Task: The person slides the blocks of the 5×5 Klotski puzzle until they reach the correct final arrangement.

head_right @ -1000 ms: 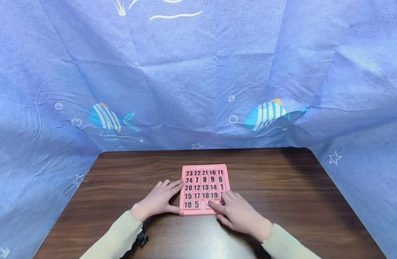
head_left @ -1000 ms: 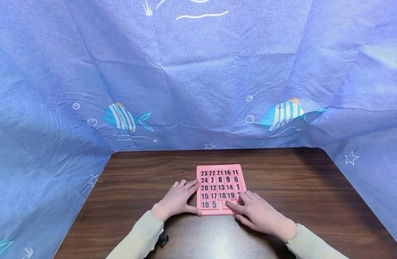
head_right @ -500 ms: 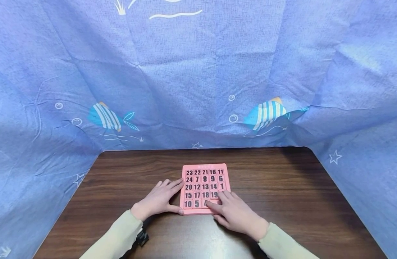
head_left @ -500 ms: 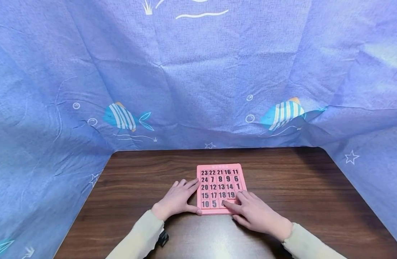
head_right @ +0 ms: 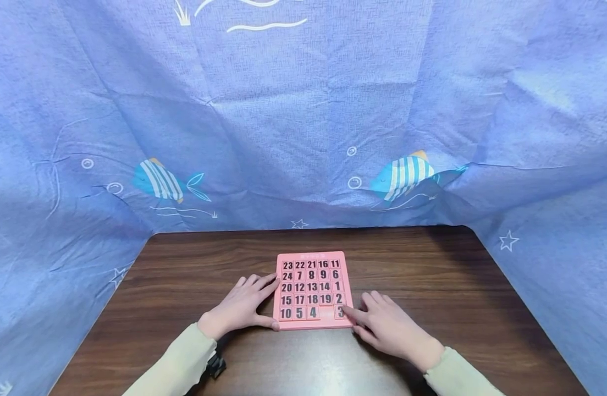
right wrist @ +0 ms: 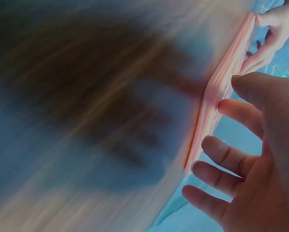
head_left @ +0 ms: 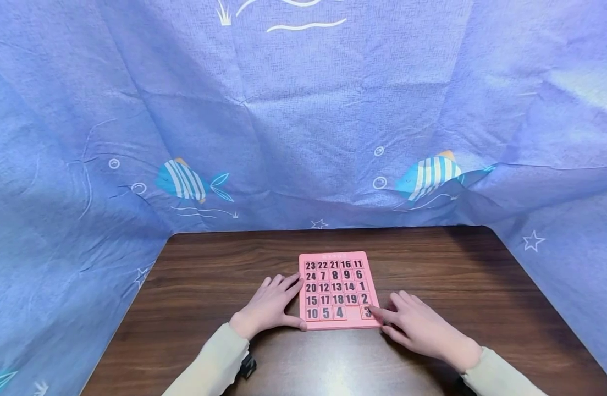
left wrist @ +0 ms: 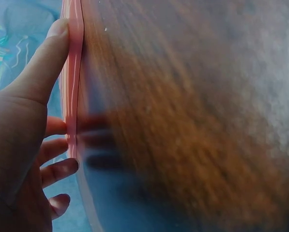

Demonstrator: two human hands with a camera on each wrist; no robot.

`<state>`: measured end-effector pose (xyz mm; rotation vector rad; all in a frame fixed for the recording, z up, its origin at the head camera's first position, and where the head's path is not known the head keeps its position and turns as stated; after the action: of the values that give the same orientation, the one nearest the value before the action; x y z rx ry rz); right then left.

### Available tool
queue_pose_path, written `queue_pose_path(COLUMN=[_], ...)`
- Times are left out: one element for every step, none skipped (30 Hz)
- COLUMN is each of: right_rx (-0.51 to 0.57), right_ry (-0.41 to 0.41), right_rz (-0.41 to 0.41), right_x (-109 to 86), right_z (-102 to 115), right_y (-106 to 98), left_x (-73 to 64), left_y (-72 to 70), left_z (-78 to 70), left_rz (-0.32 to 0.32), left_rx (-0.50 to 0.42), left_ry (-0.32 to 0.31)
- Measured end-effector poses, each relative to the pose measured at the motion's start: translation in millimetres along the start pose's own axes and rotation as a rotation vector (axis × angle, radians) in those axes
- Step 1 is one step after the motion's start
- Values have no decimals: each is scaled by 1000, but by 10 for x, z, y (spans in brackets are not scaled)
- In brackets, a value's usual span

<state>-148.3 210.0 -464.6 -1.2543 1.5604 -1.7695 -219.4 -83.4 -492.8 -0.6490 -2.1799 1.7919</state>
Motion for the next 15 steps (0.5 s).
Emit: queue_pose_path(right_rx=[3,6,8,8,3,1,-3,-3,-2,-1,1,0,-1,-3,-5], right_ry=[3,6,8,10,10,8,7,7,4,2,-3,-6,-10,-16,-24], right_rz=[8,14,16,17,17,16,13,11,8,7,5,3,0,-5,-11], right_x=[-31,-59,-81,-98,-110,-116,-116,-112,-110,-101,-95,-83,-71,-61,-51], right_z=[-16,-26,-34,-35,-32,-28,-18,-10,-6,2,4,12,19,26,33], right_y=[4,5,5,5,1,2,-3,-6,0,1,9,10,12,14,19], left_x=[0,-2,-3,-3,-4,-4,-5,-5,-5,-4,-3,-1,0,2,4], left_y=[2,1,4,6,7,8,9,7,9,8,9,9,10,10,14], left_z=[3,5,9,11,13,15,17,17,19,18,17,17,16,15,15], left_rz=[4,5,11,16,21,20,21,18,18,16,14,12,11,11,10], left_rx=[2,1,-3,-7,-10,-15,-17,-17,-20,-18,-17,-17,-15,-14,-16], left_ry=[-2,-1,-6,-10,-14,-15,-17,-16,-18,-16,-15,-13,-12,-12,-11])
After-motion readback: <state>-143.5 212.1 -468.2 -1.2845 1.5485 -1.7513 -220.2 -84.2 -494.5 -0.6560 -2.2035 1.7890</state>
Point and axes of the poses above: each hand's wrist, its own x-axis towards the middle knuckle, its own y-axis out of the palm, z = x × y, the point moved 6 cm from there along x, towards the middle knuckle, and after that the axes turned 10 degrees about -y, right-handed, at the moved point
